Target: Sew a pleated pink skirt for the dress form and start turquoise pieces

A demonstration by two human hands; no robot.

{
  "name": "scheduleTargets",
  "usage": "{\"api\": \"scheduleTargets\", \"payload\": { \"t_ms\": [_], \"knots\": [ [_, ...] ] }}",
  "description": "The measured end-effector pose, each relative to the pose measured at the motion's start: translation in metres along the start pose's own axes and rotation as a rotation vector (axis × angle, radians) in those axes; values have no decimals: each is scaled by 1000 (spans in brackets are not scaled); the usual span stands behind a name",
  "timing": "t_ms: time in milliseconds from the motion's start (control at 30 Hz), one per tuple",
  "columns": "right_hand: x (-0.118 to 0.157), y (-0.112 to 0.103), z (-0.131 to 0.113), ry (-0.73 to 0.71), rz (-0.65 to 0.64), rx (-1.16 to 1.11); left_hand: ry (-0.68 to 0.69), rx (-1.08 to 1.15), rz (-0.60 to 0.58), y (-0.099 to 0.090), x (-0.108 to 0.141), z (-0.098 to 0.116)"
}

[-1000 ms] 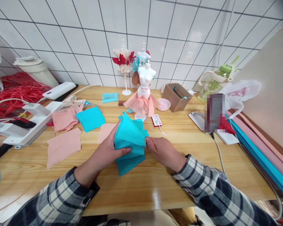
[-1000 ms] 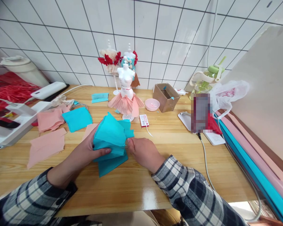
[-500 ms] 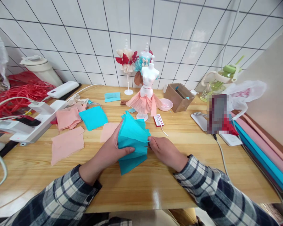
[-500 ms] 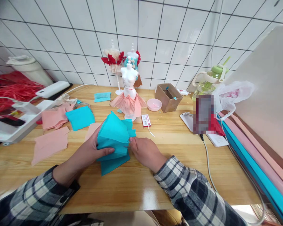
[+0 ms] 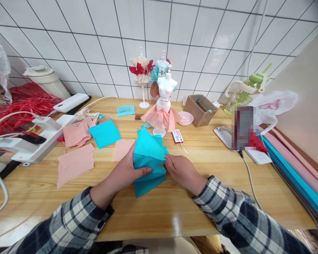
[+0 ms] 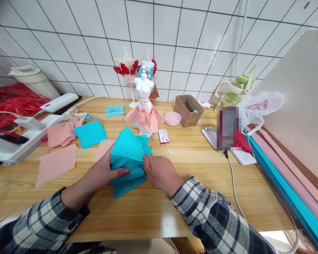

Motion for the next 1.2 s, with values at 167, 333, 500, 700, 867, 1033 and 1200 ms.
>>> {"api": "scheduleTargets", "payload": {
  "t_ms": [167, 333, 500, 700, 867, 1033, 1200],
  "knots": [
    [-2, -1, -2, 19, -12, 51, 2, -86, 14, 1, -1, 3],
    [-4, -3, -3, 77, -5, 138, 18, -116, 25, 1, 0, 3],
    [-3, -5, -6, 85, -19, 176, 7, -64, 16, 3, -1, 3],
    [-4, -7, -3, 102, 14, 148, -122, 34, 41, -4, -5, -1],
    [-4, -2, 0, 18, 70, -89, -90, -71, -97, -4, 0, 7],
    [1, 3, 1, -154, -29, -445, -106, -62, 25, -3, 2, 7],
    [8, 2, 7, -198, -406, -801, -103, 13, -26, -9, 1, -1]
  ]
}}
Point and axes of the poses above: each hand's wrist, its own x-axis away from the middle knuckle, its own y-axis out of the palm, z = x × y, the point moved 2 cm from there along -x, towards the middle knuckle, and after that the axes turned 11 degrees about -x, right-handed, at the moved point
